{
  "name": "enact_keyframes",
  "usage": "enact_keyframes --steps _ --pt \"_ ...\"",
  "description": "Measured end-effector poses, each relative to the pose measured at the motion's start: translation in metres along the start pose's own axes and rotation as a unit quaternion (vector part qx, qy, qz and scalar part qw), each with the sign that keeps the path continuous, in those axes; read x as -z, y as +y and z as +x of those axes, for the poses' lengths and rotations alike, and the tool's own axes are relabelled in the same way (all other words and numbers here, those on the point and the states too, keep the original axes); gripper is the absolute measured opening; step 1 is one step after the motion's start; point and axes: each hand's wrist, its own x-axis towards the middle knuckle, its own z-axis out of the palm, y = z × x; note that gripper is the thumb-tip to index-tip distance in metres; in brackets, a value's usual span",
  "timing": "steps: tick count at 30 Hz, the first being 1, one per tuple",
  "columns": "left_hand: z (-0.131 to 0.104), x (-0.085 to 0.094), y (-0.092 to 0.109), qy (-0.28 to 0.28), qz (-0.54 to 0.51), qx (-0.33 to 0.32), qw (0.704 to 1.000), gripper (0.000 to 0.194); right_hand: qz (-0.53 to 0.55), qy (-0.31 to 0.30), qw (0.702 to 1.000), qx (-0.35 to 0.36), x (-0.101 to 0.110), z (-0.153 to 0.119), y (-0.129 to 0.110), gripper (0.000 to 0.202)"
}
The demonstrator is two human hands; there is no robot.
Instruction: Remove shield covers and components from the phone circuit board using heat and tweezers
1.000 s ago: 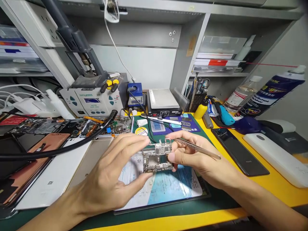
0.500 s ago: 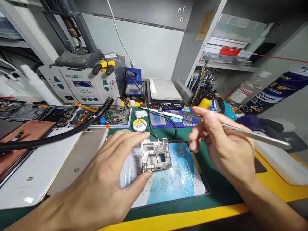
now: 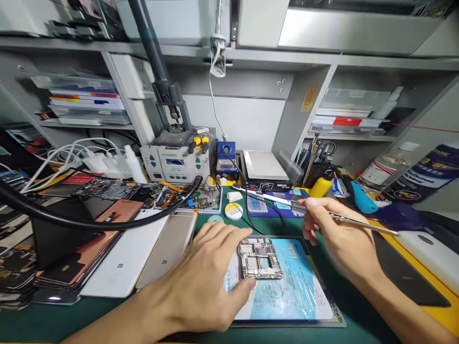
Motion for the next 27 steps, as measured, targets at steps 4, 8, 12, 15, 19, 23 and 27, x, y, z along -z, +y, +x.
enact_keyframes --steps 4,8,12,15,19,23,27 --pt "0.001 0.001 -0.002 0.003 -0.005 -0.029 1.000 0.070 0.010 -0.001 1.000 -0.005 -0.004 0.010 0.003 0.055" --pt "0.001 0.000 -0.004 0.015 -0.009 -0.061 0.998 0.070 0.037 0.029 0.999 0.005 -0.010 0.016 0.006 0.068" --pt "0.001 0.000 -0.007 0.049 -0.013 -0.096 0.994 0.071 0.053 0.065 0.996 0.024 -0.017 0.018 0.012 0.077" --pt "0.003 0.003 -0.012 0.106 -0.023 -0.121 0.987 0.061 0.058 0.099 0.993 0.038 -0.022 0.021 0.014 0.075" --pt "0.003 0.006 -0.027 0.210 -0.031 -0.100 0.972 0.036 0.070 0.092 0.992 0.039 -0.027 0.030 0.003 0.065" --pt "-0.003 0.003 -0.043 0.291 -0.015 -0.053 0.955 0.031 0.115 0.043 0.992 0.016 -0.034 0.038 -0.014 0.062" --pt "-0.003 0.012 -0.054 0.309 0.021 0.001 0.951 0.033 0.151 -0.001 0.988 0.017 -0.034 0.029 -0.023 0.062"
